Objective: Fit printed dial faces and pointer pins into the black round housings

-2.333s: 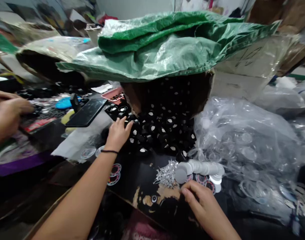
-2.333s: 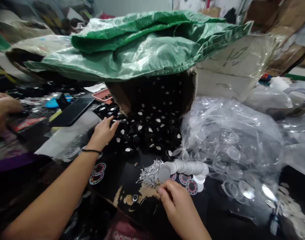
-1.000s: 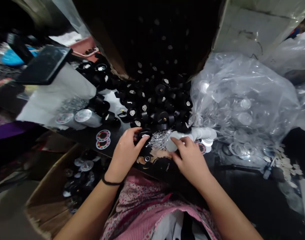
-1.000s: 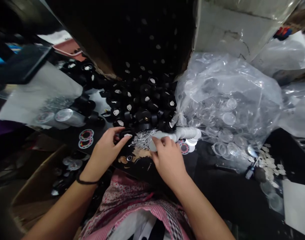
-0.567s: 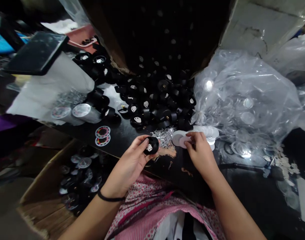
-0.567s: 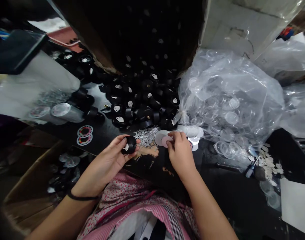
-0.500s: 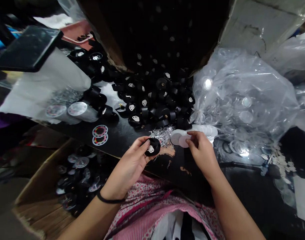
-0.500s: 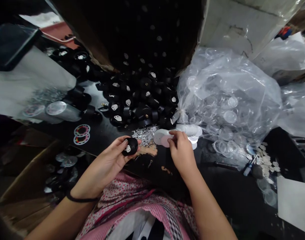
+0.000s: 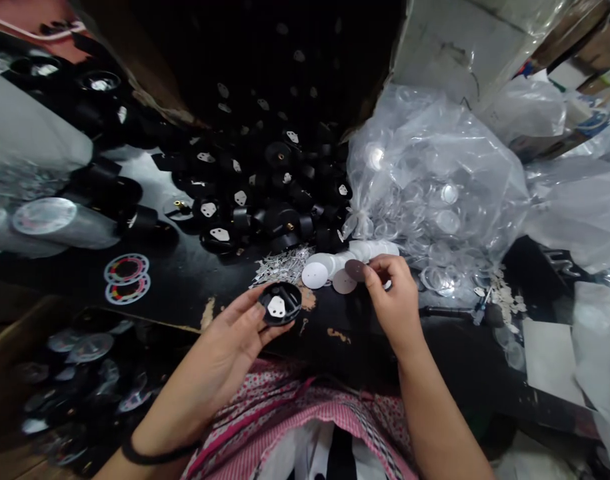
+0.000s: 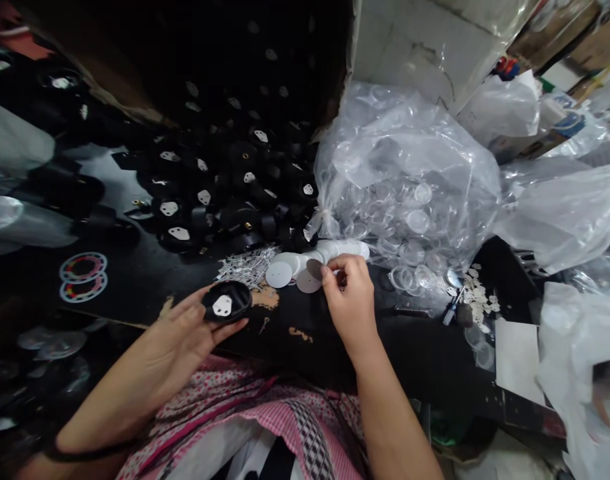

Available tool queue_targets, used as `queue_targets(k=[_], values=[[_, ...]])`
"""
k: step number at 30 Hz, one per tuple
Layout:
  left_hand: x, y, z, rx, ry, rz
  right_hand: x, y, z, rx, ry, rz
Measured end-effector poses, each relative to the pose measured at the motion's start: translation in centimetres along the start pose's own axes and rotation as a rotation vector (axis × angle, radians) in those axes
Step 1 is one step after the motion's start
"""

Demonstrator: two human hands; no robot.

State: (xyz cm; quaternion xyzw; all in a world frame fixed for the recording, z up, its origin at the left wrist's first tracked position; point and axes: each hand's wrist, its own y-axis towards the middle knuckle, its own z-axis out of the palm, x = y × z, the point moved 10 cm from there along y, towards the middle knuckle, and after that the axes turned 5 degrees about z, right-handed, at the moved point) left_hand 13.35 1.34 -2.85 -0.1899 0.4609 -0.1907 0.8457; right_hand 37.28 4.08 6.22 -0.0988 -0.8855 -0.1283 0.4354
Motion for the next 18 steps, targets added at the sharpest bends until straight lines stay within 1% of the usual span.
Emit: queue_targets(k=[1,2,4,6,8,10,14,16,18], values=[[0.5,0.0,0.6,-0.004,-0.062,-0.041,1.2,-0.6,0.0,0.004,-0.003,-0.068],[1.1,-0.1,1.4,-0.009,-0.117,-0.089,2.3,-1.4,0.5,0.041,-0.007,-0.130],[2.0,-0.3,2.5,-0.056,-0.211,-0.169,4.0,-3.0,2.2,0.182,-0.009,-0.203],[2.1,-0.2,3.2,-0.129,-0.286,-0.169,4.6,-4.3,4.0,0.317,0.020,-0.197],[2.0,-0.2,3.8,-0.152,-0.320,-0.160,4.1,-4.7,5.0,0.384,0.090,-0.125],[2.0,-0.1,4.4,-0.140,-0.329,-0.158,3.0,-4.4,5.1,0.384,0.156,-0.038],[1.9,0.0,4.7,-0.121,-0.293,-0.129,0.5,-3.3,4.4,0.323,0.161,0.131],[1.9,-0.1,4.8,-0.089,-0.267,-0.110,0.1,-3.1,3.9,0.306,0.215,0.190],[2.1,-0.2,5.2,-0.024,-0.242,-0.109,0.5,-3.0,3.4,0.290,0.308,0.219]])
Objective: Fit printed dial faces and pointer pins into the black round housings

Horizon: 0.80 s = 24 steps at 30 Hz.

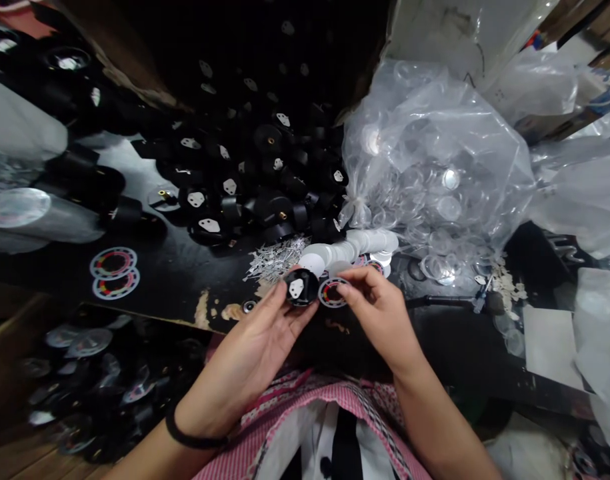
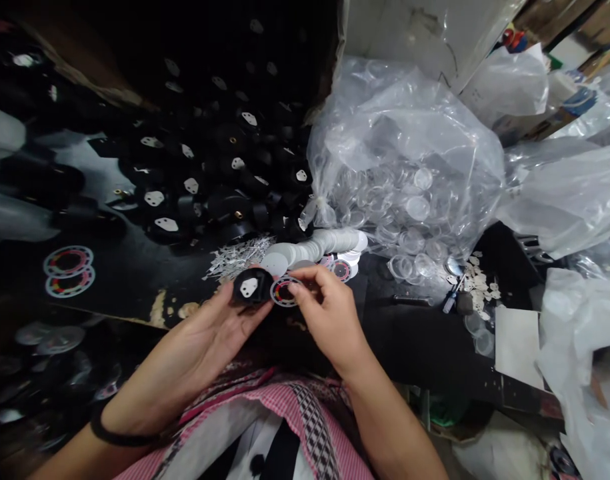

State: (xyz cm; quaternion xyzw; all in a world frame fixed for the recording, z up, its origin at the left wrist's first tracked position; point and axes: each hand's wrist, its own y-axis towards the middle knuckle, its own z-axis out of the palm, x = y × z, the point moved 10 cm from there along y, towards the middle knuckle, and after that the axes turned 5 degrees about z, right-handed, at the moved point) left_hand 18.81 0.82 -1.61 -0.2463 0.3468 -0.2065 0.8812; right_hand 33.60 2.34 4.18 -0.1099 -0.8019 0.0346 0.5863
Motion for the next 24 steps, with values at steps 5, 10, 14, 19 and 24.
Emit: queue_targets(k=[5,10,14,19,24], values=[[0.5,-0.2,-0.1,0.064,0.114,0.044,3.0,-0.3,1.1,0.037,-0.022,-0.110],[0.6,0.2,-0.6,0.079,0.243,0.066,2.0,0.0,1.8,0.083,-0.069,0.029],[0.6,0.5,-0.7,0.139,0.313,0.083,1.0,0.2,1.8,0.117,-0.070,0.103],[0.3,0.2,-0.7,0.197,0.517,0.142,-0.2,-0.1,1.7,0.117,-0.148,0.143],[-0.8,-1.4,-1.5,0.251,1.014,0.261,-1.3,-2.0,2.4,0.195,-0.126,0.167]])
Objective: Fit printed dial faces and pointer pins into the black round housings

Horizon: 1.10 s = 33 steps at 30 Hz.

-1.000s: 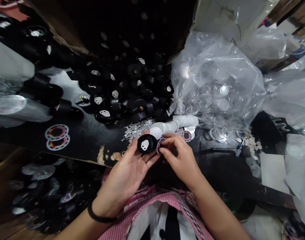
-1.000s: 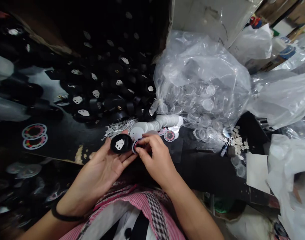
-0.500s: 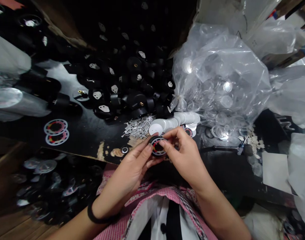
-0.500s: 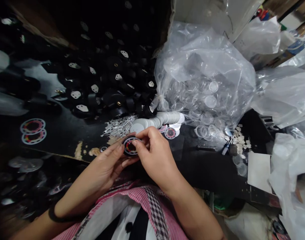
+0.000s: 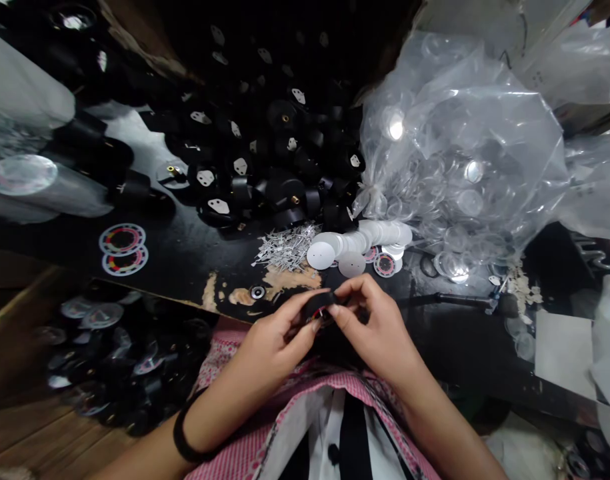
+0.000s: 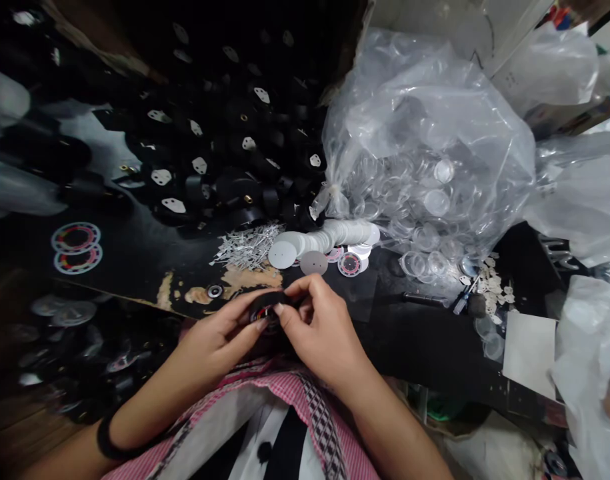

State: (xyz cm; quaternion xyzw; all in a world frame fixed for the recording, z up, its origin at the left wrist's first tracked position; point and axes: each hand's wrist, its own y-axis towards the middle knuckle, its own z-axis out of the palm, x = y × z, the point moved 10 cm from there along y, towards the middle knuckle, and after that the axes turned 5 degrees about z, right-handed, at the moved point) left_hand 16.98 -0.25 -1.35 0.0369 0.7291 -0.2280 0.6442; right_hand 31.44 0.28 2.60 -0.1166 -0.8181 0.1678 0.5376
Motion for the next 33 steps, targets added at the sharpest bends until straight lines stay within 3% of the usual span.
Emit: queue_targets(k=[2,4,8,11,18,23,30,33], values=[[0.1,-0.6,-1.1,-0.018,0.115,0.006,0.5,-0.1,0.6,0.043,-0.098,-0.050],[0.7,-1.0,-2.7,-0.106,0.077,-0.039,1.6,0.4,1.3,0.055,-0.310,-0.147],[2.6,-1.4,-4.5,-0.292,-0.232,-0.154,3.5,2.8,2.6,-0.071,-0.864,-0.271],[3.7,-1.4,-4.5,-0.355,-0.425,-0.163,3.8,4.2,3.4,-0.150,-1.015,-0.258],[3.2,-1.2,-4.4,-0.487,-0.667,-0.140,3.5,4.4,4.3,-0.129,-0.972,-0.234],[0.7,0.2,-3.1,-0.424,-0.812,-0.045,4.2,3.2,4.0,-0.047,-0.750,-0.252],[0.2,0.7,-2.4,-0.383,-0.847,-0.045,4.7,1.1,2.3,-0.123,-0.705,-0.383],[0.0,0.7,-2.3,-0.383,-0.849,-0.067,5.2,0.3,1.3,-0.130,-0.552,-0.424]])
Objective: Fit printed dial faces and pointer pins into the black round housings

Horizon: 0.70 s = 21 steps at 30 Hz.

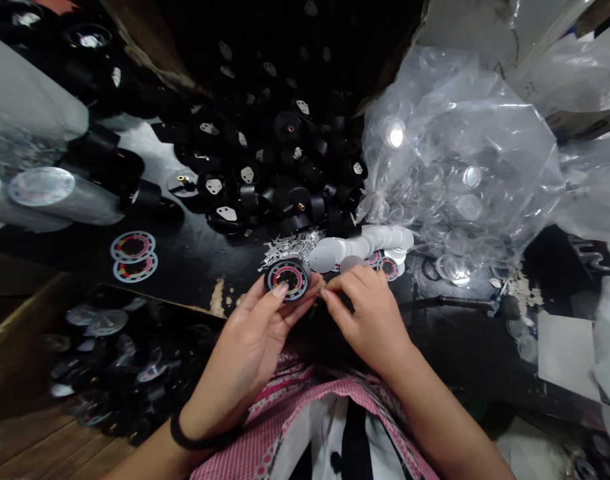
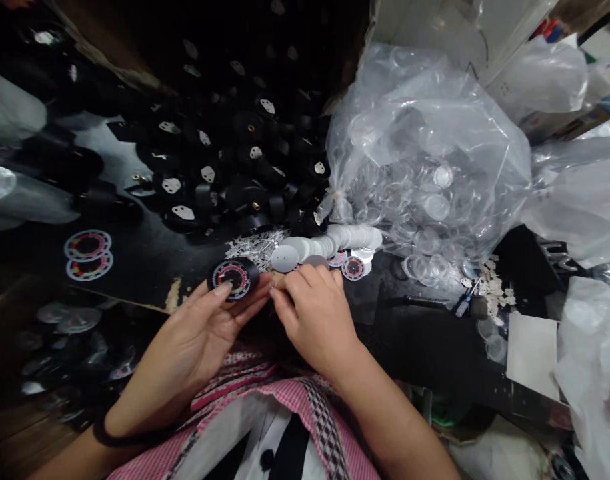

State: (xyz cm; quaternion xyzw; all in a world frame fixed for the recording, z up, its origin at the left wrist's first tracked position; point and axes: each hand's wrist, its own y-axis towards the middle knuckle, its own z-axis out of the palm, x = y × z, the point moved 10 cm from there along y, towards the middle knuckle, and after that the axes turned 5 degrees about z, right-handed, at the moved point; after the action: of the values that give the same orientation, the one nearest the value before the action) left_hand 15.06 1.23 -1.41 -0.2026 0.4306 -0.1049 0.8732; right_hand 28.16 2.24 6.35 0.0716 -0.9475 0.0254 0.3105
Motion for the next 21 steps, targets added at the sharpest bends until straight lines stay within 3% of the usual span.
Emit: queue_targets(k=[4,9,21], values=[[0.5,0.2,0.4,-0.022,0.121,-0.011,0.4,-0.3,-0.9,-0.008,0.238,0.011],[2.0,0.2,1.7,0.101,0.211,-0.017,-0.2,-0.3,-0.9,-0.004,0.168,0.080],[0.4,-0.8,2.0,0.173,0.416,0.013,-0.8,-0.7,-1.3,-0.010,0.333,0.120]])
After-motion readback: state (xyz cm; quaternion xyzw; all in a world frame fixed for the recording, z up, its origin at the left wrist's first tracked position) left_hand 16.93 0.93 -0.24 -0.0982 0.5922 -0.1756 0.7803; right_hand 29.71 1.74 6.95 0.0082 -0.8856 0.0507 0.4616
